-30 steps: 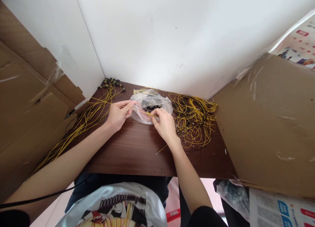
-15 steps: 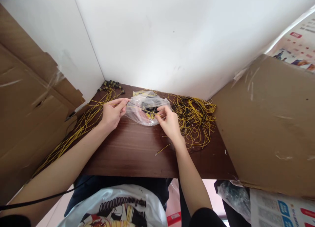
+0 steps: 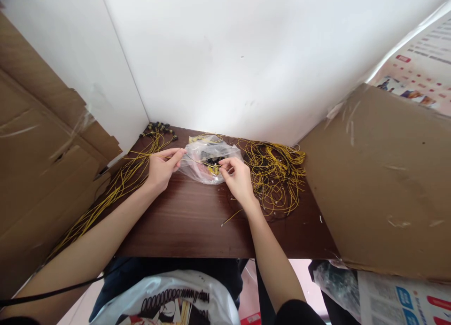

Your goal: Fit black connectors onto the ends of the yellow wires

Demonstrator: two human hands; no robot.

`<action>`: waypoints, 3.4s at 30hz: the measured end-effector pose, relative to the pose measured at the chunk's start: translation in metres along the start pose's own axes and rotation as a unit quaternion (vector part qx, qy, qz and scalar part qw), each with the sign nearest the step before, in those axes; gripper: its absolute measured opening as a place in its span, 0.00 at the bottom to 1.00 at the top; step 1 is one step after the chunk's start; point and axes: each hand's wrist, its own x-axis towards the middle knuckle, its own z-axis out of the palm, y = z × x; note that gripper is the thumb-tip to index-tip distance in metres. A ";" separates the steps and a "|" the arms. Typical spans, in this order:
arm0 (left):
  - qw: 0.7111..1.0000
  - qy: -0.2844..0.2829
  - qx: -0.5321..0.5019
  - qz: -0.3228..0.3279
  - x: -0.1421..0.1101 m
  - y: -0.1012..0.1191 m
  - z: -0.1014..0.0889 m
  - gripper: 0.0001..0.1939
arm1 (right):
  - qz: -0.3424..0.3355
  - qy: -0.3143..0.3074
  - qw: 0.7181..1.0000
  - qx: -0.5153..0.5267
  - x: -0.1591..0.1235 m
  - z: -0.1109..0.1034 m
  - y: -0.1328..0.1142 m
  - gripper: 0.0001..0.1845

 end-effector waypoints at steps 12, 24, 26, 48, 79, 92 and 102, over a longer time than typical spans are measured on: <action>0.998 -0.049 0.028 0.004 -0.002 -0.004 0.001 0.12 | 0.021 -0.005 0.999 0.024 -0.003 0.008 0.006 0.07; 0.998 -0.059 0.027 0.003 -0.002 -0.004 0.001 0.12 | 0.042 -0.021 0.997 0.063 -0.004 0.010 0.005 0.10; 0.998 -0.059 0.023 0.002 -0.002 -0.003 0.000 0.12 | 0.037 -0.015 0.998 0.053 -0.003 0.009 0.004 0.10; 0.999 -0.040 0.001 -0.007 -0.001 0.001 0.000 0.12 | 0.037 -0.084 0.993 0.070 0.001 -0.011 0.004 0.09; 0.991 -0.031 -0.104 -0.077 0.002 0.003 -0.002 0.13 | 0.004 -0.215 0.976 0.018 -0.001 -0.010 0.000 0.11; 0.992 -0.022 -0.103 -0.072 0.003 0.002 -0.003 0.12 | 0.034 -0.214 0.975 0.056 0.001 -0.018 0.008 0.11; 0.993 -0.015 -0.094 -0.076 0.003 0.001 -0.003 0.12 | 0.018 -0.271 0.962 0.024 0.001 -0.026 0.010 0.08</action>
